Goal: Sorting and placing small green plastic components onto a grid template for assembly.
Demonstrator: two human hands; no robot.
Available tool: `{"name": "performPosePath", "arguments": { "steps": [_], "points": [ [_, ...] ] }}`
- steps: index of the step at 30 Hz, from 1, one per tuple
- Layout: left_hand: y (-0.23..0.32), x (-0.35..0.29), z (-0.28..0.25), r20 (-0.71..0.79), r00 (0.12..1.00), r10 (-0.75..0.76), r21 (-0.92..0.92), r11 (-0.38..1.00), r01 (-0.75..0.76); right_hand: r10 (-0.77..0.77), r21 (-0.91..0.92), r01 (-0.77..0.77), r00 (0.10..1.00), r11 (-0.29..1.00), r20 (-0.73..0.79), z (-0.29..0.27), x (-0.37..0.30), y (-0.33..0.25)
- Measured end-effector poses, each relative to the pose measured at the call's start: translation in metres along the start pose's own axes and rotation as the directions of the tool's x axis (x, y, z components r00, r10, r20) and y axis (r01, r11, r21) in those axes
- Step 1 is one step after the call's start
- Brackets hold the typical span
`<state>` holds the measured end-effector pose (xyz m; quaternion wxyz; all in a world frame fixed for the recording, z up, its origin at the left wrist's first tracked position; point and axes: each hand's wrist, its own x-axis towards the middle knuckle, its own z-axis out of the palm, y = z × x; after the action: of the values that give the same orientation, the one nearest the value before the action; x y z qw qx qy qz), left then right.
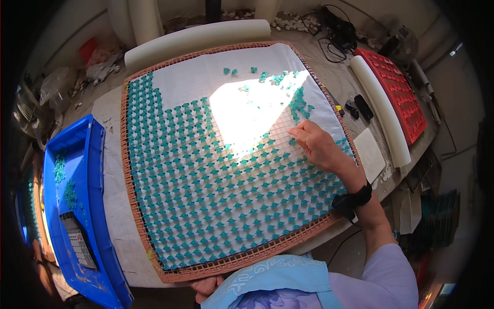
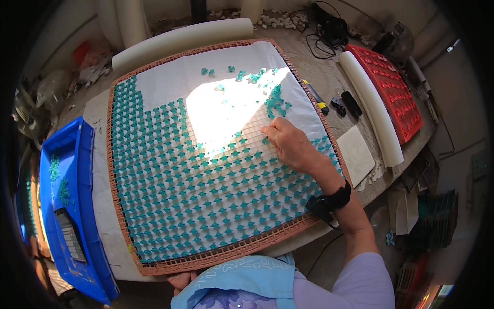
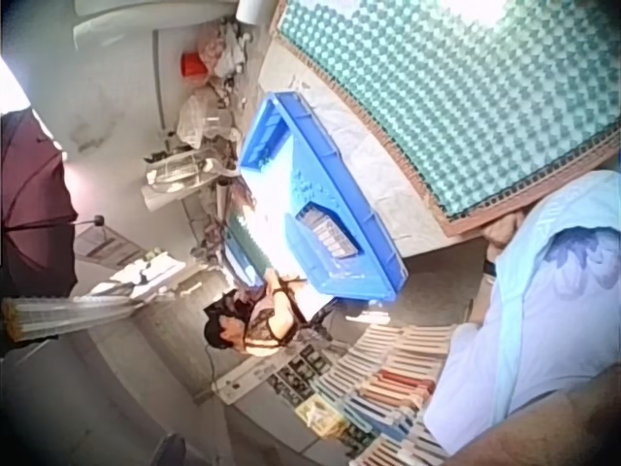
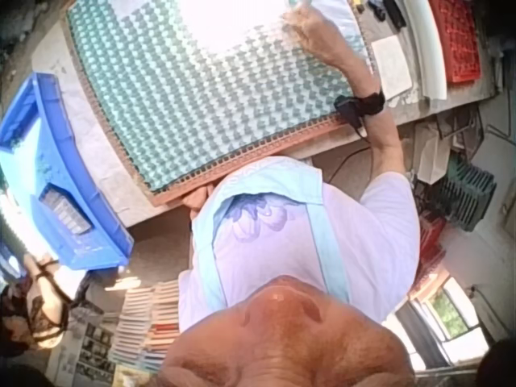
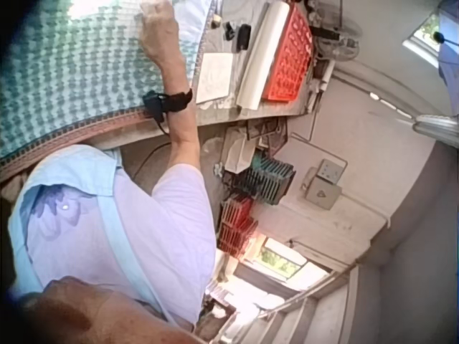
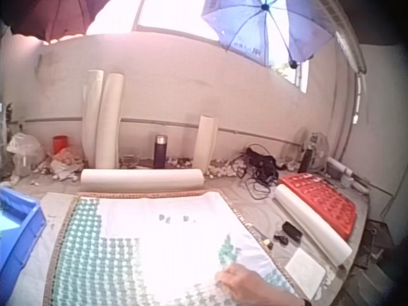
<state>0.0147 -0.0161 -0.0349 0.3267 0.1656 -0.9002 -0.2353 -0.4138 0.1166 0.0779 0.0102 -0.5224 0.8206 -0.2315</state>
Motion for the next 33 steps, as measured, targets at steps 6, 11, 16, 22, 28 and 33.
{"name": "performPosePath", "arguments": {
  "steps": [6, 11, 16, 22, 28, 33],
  "points": [
    [0.001, 0.012, -0.014, 0.101, 0.994, 0.040, 0.003, 0.999, -0.040, 0.006, -0.065, -0.002, 0.998, 0.998, 0.065, 0.000, -0.006, 0.002],
    [0.000, 0.011, -0.014, 0.079, 0.994, 0.071, -0.009, 0.998, -0.070, 0.049, -0.015, -0.048, 0.996, 0.999, 0.071, -0.003, -0.007, -0.001],
    [0.003, 0.021, -0.016, 0.087, 0.988, 0.130, 0.028, 0.991, -0.133, 0.064, 0.034, -0.066, 0.995, 0.997, 0.070, -0.005, -0.011, -0.003],
    [-0.003, 0.010, -0.013, 0.072, 0.991, 0.117, 0.007, 0.993, -0.118, 0.019, 0.064, -0.023, 0.998, 0.998, 0.053, -0.003, -0.014, -0.002],
    [-0.003, 0.007, -0.013, 0.075, 0.992, 0.099, 0.006, 0.995, -0.100, -0.003, 0.055, 0.001, 0.999, 0.998, 0.039, 0.000, -0.014, -0.003],
    [-0.003, 0.010, -0.012, 0.067, 0.992, 0.106, 0.031, 0.994, -0.108, 0.038, 0.075, -0.041, 0.998, 0.996, 0.051, -0.001, -0.014, -0.005]
  ]
}}
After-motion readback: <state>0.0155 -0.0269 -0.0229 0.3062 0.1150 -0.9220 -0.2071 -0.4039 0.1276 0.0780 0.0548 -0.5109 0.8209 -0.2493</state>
